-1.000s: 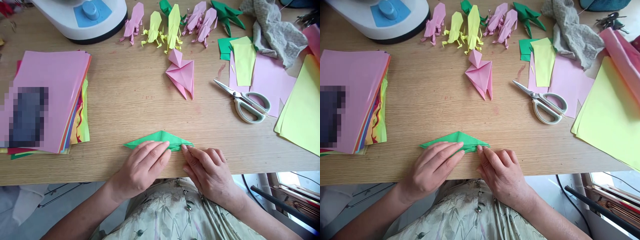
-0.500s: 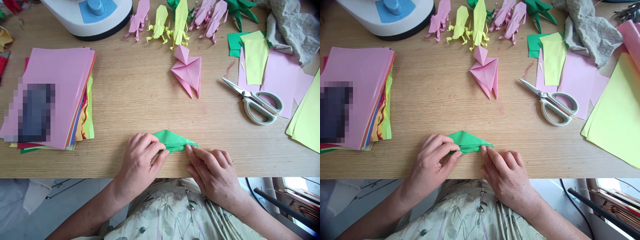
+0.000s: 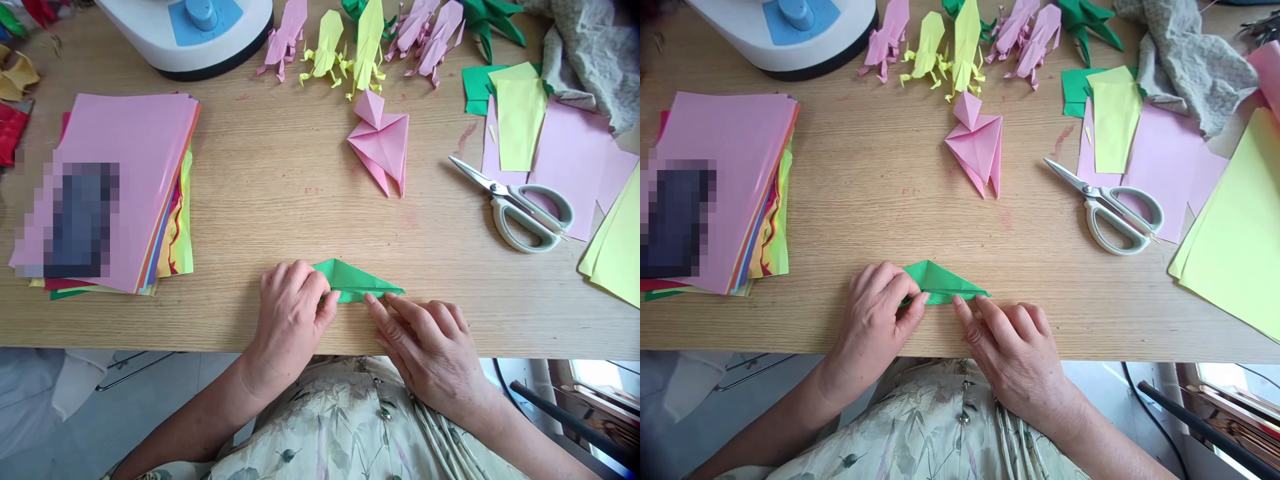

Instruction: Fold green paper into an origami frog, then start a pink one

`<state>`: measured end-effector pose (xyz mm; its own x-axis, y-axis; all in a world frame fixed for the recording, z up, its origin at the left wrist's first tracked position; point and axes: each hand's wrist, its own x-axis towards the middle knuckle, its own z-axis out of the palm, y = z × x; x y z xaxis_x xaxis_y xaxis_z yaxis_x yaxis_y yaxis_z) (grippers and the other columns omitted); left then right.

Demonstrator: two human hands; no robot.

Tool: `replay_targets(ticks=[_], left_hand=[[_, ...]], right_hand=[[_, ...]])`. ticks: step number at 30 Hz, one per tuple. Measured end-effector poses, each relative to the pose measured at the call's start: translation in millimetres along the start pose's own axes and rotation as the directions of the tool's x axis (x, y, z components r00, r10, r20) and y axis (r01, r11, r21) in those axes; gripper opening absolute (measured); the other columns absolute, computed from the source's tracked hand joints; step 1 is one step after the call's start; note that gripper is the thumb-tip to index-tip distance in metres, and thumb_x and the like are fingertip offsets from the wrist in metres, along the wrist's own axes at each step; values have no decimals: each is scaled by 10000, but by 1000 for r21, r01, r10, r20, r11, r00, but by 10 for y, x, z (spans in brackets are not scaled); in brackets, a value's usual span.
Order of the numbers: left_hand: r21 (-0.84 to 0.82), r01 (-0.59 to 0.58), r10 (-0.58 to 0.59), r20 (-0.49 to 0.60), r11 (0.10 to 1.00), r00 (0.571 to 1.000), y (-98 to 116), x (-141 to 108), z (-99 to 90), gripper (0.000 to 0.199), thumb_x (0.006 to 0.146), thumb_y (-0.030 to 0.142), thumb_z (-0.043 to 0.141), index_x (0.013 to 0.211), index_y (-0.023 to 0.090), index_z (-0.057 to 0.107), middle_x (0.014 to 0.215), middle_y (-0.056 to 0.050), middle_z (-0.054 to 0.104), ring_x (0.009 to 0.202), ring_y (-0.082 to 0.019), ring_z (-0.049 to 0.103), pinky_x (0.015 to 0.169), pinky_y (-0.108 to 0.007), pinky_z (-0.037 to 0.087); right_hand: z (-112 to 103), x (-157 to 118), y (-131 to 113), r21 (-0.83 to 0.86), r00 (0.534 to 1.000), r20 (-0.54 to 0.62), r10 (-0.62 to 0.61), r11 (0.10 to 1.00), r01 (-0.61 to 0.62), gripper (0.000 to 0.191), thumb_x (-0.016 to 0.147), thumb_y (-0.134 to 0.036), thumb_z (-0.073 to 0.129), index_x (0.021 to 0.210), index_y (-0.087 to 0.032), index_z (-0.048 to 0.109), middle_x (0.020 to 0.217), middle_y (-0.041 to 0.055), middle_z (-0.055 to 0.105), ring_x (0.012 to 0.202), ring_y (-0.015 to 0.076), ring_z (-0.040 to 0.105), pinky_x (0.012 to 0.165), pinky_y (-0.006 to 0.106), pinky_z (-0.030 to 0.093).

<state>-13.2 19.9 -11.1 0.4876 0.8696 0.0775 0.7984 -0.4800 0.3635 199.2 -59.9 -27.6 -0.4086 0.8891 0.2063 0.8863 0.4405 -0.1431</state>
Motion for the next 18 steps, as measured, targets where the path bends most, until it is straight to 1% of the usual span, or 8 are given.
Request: replay_targets(ticks=[2,5,8,12,14,16,18], left_hand=[[6,4,-4,3,1000,1000,1,2,11,213,960,284,520,765,200,516,843,-44,568,840,-219,502,764,-387,381],[20,6,-6,-1,1000,1000,4,4,27,227,962,290,509,753,201,511,837,-47,562,834,-223,497,756,-391,378],[28,5,-5,-8,1000,1000,7,2,37,225,960,283,507,750,202,507,833,-47,556,825,-221,491,748,-387,376],[21,2,-1,-32,1000,999,12,-7,40,204,960,278,515,771,203,501,827,-39,550,825,-216,498,754,-380,385],[14,7,-6,-55,1000,998,19,-13,38,138,951,269,533,834,199,516,851,-39,559,840,-218,512,756,-377,393],[14,0,2,-84,1000,996,31,-21,37,53,940,243,550,938,191,545,931,-55,575,880,-222,530,778,-380,406],[30,-27,30,-108,999,994,44,-28,39,86,938,206,548,1020,197,570,1013,-70,578,912,-223,539,800,-385,411]], right_hand=[[1,-7,5,-27,1000,11,-12,1000,12,618,937,-243,587,1523,-258,391,1174,98,655,845,213,502,762,376,380],[-2,0,6,-44,1000,19,-11,999,12,619,936,-251,587,1523,-280,392,1154,91,657,842,212,498,769,381,378],[-11,20,-4,-39,1000,10,4,999,-4,615,934,-256,600,1516,-255,404,1150,81,669,824,205,497,766,379,377],[-27,39,-26,-54,1000,-10,14,998,-15,500,932,-234,609,1422,-200,521,1131,76,682,795,196,482,756,378,370],[-36,46,-39,-62,1000,-10,10,998,-11,480,920,-199,615,1395,-176,546,1124,83,680,799,201,484,752,383,371],[-46,55,-53,-70,1000,-10,0,998,-1,474,910,-169,616,1380,-153,557,1131,95,673,810,208,493,745,386,374],[-55,68,-69,-80,1000,-7,-12,997,12,460,906,-146,605,1364,-129,567,1148,110,664,838,217,507,740,387,380]])
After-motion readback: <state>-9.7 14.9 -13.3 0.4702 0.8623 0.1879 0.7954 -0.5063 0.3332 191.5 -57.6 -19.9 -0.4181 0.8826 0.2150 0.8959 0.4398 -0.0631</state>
